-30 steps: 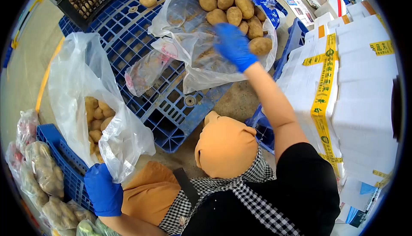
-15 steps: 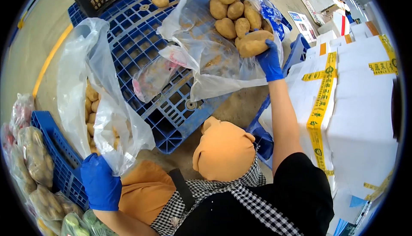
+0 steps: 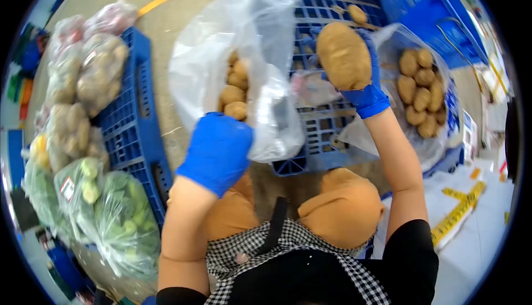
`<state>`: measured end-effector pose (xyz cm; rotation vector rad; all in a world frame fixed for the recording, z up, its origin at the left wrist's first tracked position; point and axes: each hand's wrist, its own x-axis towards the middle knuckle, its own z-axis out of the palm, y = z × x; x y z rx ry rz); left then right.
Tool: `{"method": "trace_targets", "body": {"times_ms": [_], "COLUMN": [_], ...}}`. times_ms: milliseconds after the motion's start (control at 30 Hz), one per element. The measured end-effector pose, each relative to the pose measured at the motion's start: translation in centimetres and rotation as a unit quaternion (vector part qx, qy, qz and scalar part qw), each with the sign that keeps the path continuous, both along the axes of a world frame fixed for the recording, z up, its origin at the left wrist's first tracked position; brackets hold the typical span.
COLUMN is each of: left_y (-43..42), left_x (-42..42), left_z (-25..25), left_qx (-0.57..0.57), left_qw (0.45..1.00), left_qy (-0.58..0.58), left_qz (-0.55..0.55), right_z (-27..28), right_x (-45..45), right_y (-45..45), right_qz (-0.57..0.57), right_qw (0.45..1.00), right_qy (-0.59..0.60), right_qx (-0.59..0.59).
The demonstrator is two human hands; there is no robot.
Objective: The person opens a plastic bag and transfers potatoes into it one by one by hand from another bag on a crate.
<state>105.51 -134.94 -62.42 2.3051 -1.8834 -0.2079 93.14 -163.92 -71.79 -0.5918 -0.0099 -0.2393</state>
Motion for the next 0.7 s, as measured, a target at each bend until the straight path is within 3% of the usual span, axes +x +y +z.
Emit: {"method": "trace_targets", "body": {"times_ms": [67, 100, 233, 300, 333, 367, 400, 433, 467, 533, 600, 633, 667, 700], "left_y": [-0.1, -0.2, -0.7, -0.9, -0.8, -1.0, -1.2, -1.3, -1.4, -1.3, -0.8, -0.7, -0.7, -0.7], "left_x": [-0.1, -0.3, -1.5, -1.8, -1.6, -1.4, -1.2, -0.9, -0.5, 0.3, 0.8, 1.1, 1.2, 1.3], "left_z": [-1.2, -1.1, -1.3, -2.1, -2.4, -2.2, -2.0, -1.7, -1.6, -1.5, -1.0, -0.8, -0.9, -0.7], "left_qx": [-0.006, 0.002, 0.017, -0.009, -0.027, -0.01, 0.006, 0.024, 0.007, -0.021, -0.004, 0.0, -0.022, -0.016], "left_qw": [1.0, 1.0, 0.999, 0.999, 0.998, 0.998, 0.998, 0.996, 0.997, 0.997, 0.997, 0.997, 0.997, 0.996], "left_qy": [-0.021, -0.027, -0.038, -0.044, -0.041, -0.028, -0.017, -0.006, -0.007, 0.0, 0.007, 0.008, 0.029, 0.036], "left_qz": [-0.013, -0.014, -0.016, -0.021, -0.04, -0.052, -0.066, -0.081, -0.079, -0.078, -0.075, -0.074, -0.073, -0.078], "right_z": [0.4, 2.3, 1.2, -4.9, -6.5, -5.3, -7.8, -6.2, -11.7, -8.4, -3.1, -0.5, 0.2, 2.0], "right_x": [3.4, 5.1, 10.0, 12.8, 13.8, 14.6, 17.3, 18.5, 23.3, 27.7, 27.1, 25.3, 24.7, 23.0], "right_y": [2.2, 3.8, 7.6, 7.6, 8.0, 9.2, 9.9, 10.9, 9.7, 8.8, 7.0, 6.3, 4.3, 2.5], "right_qz": [0.018, 0.113, 0.277, 0.357, 0.326, 0.314, 0.311, 0.236, 0.084, -0.007, -0.048, -0.062, -0.093, -0.135], "right_qw": [0.987, 0.973, 0.871, 0.831, 0.8, 0.782, 0.768, 0.835, 0.784, 0.831, 0.638, 0.478, 0.344, 0.251], "right_qy": [0.148, 0.203, 0.346, 0.315, 0.33, 0.36, 0.327, 0.256, -0.002, 0.04, 0.061, 0.119, 0.098, 0.071], "right_qx": [-0.052, 0.002, -0.213, -0.287, -0.38, -0.4, -0.454, -0.427, -0.616, -0.555, -0.766, -0.868, -0.929, -0.956]}}
